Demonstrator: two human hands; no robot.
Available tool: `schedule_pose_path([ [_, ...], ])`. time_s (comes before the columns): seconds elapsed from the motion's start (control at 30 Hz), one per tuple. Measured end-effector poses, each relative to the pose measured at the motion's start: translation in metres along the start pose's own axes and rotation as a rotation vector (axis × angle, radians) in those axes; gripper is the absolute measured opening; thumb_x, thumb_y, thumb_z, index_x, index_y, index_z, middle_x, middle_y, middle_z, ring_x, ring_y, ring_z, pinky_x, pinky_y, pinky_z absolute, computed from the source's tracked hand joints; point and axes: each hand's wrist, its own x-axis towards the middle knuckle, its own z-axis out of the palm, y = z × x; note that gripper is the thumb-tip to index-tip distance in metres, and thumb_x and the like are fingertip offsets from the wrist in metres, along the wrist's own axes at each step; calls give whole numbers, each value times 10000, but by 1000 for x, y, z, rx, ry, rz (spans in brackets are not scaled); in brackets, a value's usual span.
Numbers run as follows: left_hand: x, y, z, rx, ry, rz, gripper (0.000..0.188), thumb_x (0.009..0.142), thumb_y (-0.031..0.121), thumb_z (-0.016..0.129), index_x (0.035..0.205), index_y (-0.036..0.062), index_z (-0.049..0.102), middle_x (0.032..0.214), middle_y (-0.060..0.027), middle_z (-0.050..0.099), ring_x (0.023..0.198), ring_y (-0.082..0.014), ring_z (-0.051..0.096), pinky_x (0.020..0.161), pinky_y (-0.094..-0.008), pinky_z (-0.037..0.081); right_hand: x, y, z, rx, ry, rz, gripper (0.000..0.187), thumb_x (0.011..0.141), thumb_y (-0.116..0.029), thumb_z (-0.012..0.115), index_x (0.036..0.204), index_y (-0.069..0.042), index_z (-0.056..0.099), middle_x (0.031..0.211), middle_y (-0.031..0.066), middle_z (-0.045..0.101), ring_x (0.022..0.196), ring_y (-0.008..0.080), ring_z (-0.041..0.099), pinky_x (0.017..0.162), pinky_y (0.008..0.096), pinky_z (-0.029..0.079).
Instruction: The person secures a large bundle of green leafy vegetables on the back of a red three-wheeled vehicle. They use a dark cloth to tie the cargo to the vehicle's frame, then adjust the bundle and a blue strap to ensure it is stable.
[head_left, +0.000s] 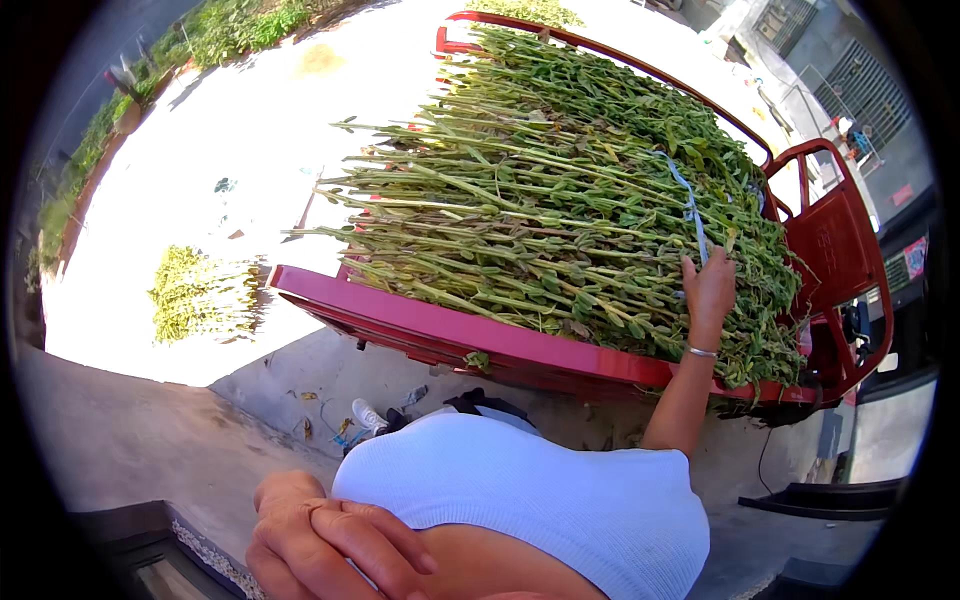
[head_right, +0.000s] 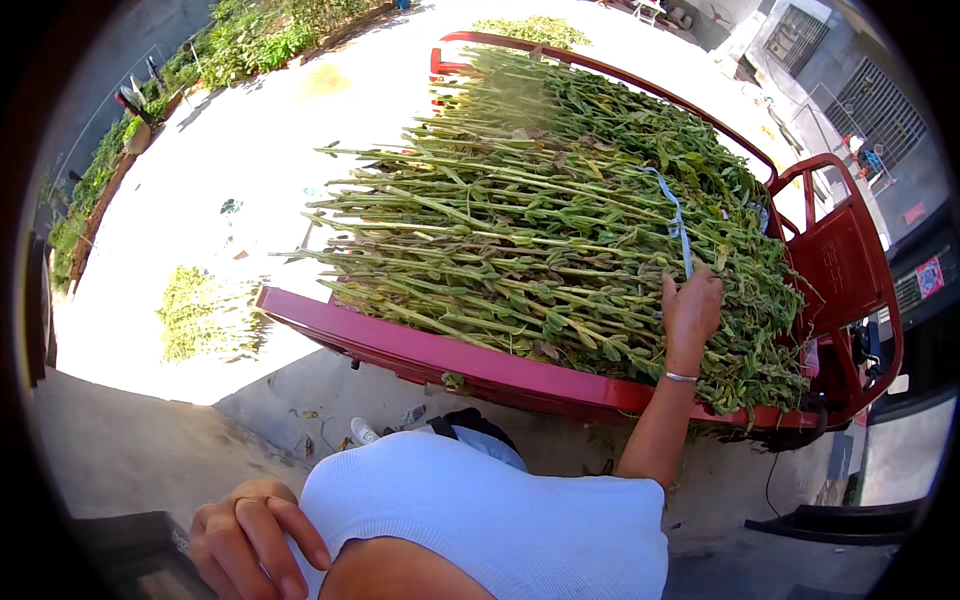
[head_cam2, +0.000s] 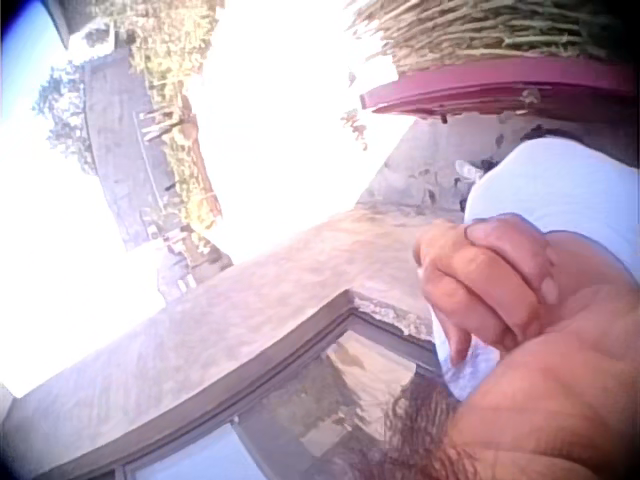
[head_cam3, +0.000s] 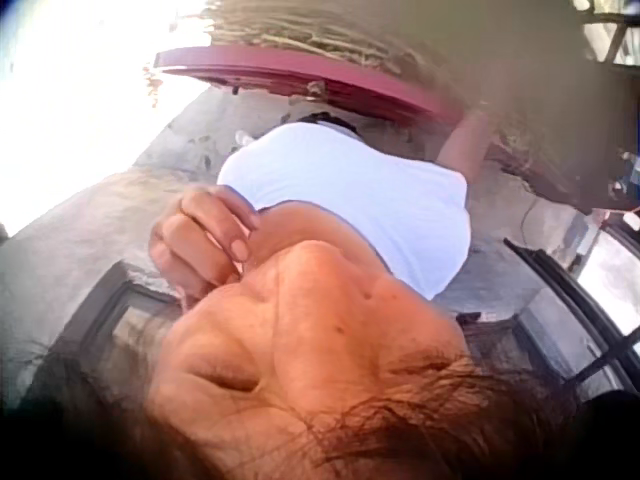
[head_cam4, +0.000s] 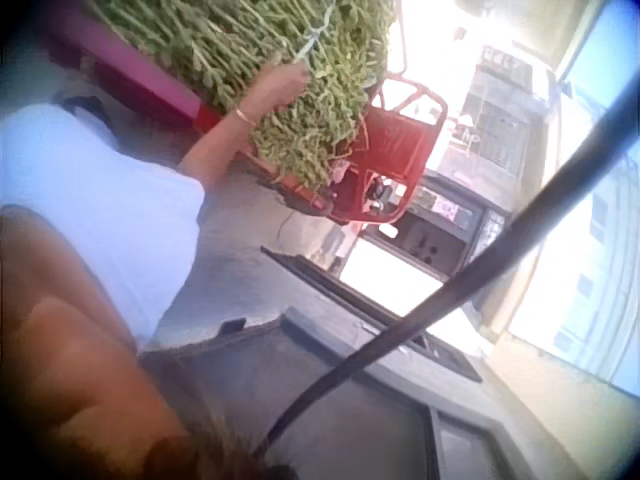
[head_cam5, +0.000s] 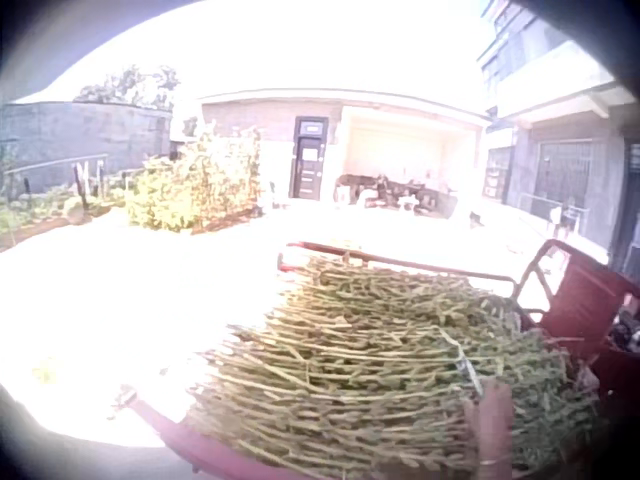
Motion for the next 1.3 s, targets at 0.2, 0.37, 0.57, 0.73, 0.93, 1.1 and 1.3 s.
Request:
schedule_pose_path([
  [0.2,-19,35,-163,-10,-157,-29,359,789,341,699,803,-10,625,815,-159,615,748,-249,600,633,-320,511,31,43,72,321,-81,275,320,822,-300,637,829,19,623,742,146,616,601,281,592,513,406,476],
  [0.37,-27,42,-273,244,-44,-185,409,719,390,736,774,3,614,782,-150,618,690,-227,607,590,-309,483,30,21,50,-55,-151,492,218,872,-176,557,888,15,661,774,160,645,659,277,629,526,404,506],
  [0.57,-37,24,-371,632,-54,-343,220,708,177,715,786,0,609,789,-133,627,739,-219,625,653,-303,495,54,-44,0,-125,95,557,160,846,-96,519,824,12,635,764,201,625,680,296,619,595,426,489],
  [0.73,-18,4,-433,716,-87,-432,154,706,64,702,785,3,585,838,-121,623,788,-204,614,679,-290,482,90,-143,-7,661,276,75,151,858,-88,444,758,-3,519,564,31,434,510,133,459,492,331,380],
  [0.93,46,-22,-501,508,-208,-327,612,679,317,769,1168,47,518,1211,-140,530,1109,-251,528,838,-344,465,4,-374,-133,976,-318,-242,86,865,-81,489,842,-13,536,596,16,457,508,91,431,483,280,364],
  [1.1,90,-47,-511,209,-524,-172,1072,621,462,783,1424,72,189,1365,-151,393,1296,-274,342,1042,-422,282,-73,-525,-170,728,-235,-624,85,799,-49,571,873,-9,561,666,115,560,590,234,581,536,336,425],
  [1.3,75,-57,-561,-568,-950,-942,323,869,224,593,1087,-12,558,773,-77,584,624,-121,558,574,-237,460,-91,-542,-193,598,-162,-388,86,808,-87,606,834,-6,605,644,92,551,553,181,544,508,314,396],
])
